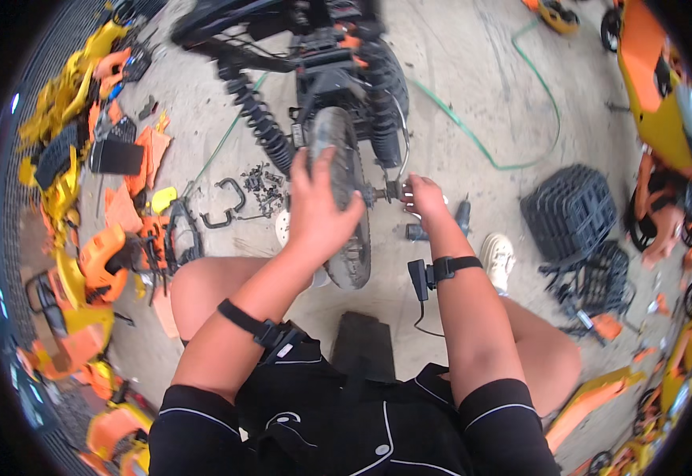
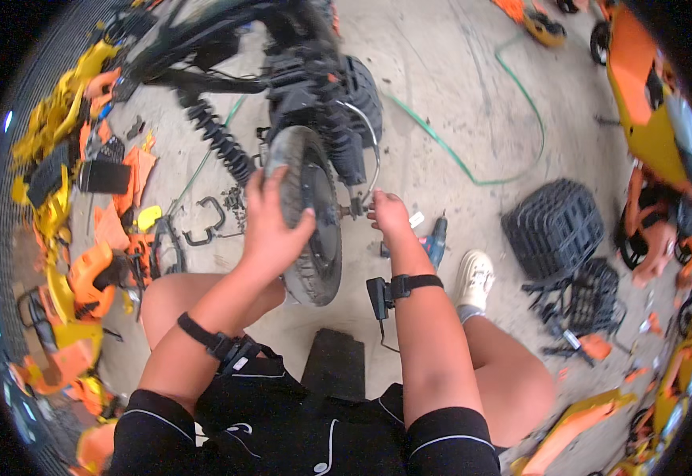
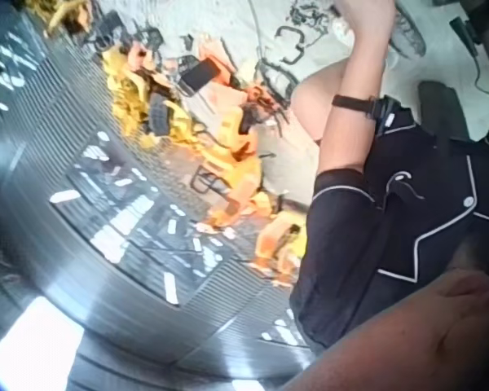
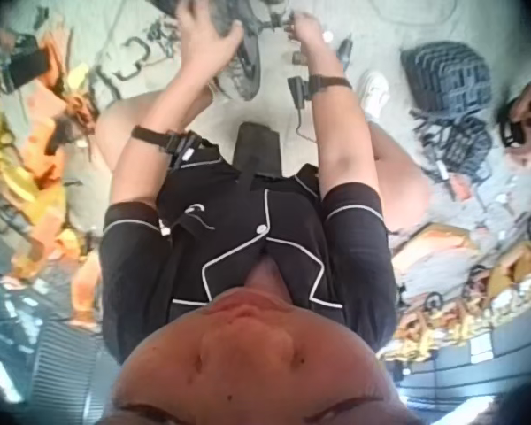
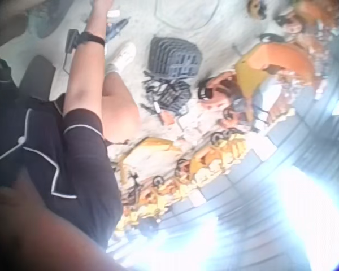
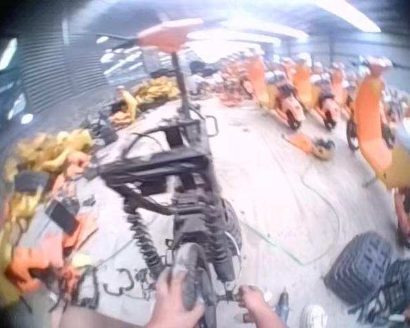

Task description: The person removes a tire from the rear axle of a scooter frame, then fits a new tire onto the rim by hand. They manipulate the tire to seat it onto the rim and then reattach the wheel assembly to the scooter's rear axle.

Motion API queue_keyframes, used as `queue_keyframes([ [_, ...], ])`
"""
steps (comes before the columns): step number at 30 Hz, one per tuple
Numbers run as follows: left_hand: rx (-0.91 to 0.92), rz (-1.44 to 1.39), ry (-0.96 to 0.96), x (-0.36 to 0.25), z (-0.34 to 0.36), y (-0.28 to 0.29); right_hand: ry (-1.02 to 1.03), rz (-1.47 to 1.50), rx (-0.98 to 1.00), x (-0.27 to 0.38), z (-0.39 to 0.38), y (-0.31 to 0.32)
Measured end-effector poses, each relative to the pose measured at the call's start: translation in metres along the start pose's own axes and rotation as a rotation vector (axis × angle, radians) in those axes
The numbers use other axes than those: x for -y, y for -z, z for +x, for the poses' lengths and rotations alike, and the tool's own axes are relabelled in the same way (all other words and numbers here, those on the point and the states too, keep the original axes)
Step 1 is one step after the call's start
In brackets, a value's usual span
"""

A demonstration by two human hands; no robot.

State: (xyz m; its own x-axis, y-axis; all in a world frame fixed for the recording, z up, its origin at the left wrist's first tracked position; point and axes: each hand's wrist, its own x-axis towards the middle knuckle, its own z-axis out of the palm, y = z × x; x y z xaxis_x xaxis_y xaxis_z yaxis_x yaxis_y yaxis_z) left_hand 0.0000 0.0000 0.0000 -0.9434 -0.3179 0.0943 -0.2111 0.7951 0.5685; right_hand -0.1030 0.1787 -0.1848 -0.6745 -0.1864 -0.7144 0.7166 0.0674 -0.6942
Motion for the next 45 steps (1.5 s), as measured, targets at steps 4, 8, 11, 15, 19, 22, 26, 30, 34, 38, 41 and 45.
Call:
queue_keyframes([
  [4, 0.079, 0.113, 0.071, -0.008, 0.014, 0.034, 0.027, -0.076, -0.14, 0.087, -0.037, -0.015],
  [8, 0.052, 0.123, 0.073, -0.005, 0.003, 0.022, 0.155, -0.229, -0.135, 0.159, -0.135, -0.046],
  [11, 0.029, -0.032, 0.153, -0.004, -0.003, 0.023, 0.246, -0.348, 0.021, 0.167, -0.207, -0.07],
  [15, 0.057, -0.238, 0.199, -0.005, -0.003, 0.035, 0.273, -0.638, 0.101, 0.117, -0.25, -0.071],
  [19, 0.064, -0.333, 0.155, 0.011, 0.0, 0.058, 0.239, -0.604, 0.193, 0.054, -0.244, -0.082],
  [22, -0.094, -0.331, 0.272, 0.041, 0.012, 0.076, 0.243, -0.545, 0.124, 0.038, -0.234, -0.108],
  [26, -0.163, -0.245, 0.676, 0.126, 0.009, 0.063, 0.28, -0.431, 0.108, 0.025, -0.216, -0.128],
  [30, 0.117, -0.298, 1.058, 0.18, -0.009, 0.046, 0.274, -0.285, 0.127, 0.021, -0.203, -0.135],
  [34, 0.05, -0.652, 0.923, 0.244, -0.031, -0.038, 0.289, -0.22, 0.11, 0.016, -0.196, -0.149],
  [38, 0.039, -0.916, 0.752, 0.229, -0.036, -0.067, 0.296, -0.149, 0.135, 0.018, -0.197, -0.14],
  [41, 0.018, -0.891, 0.731, 0.207, -0.025, -0.069, 0.337, -0.12, 0.173, 0.02, -0.2, -0.143],
  [45, -0.046, -0.903, 0.762, 0.204, -0.029, -0.075, 0.348, -0.095, 0.158, 0.013, -0.197, -0.143],
])
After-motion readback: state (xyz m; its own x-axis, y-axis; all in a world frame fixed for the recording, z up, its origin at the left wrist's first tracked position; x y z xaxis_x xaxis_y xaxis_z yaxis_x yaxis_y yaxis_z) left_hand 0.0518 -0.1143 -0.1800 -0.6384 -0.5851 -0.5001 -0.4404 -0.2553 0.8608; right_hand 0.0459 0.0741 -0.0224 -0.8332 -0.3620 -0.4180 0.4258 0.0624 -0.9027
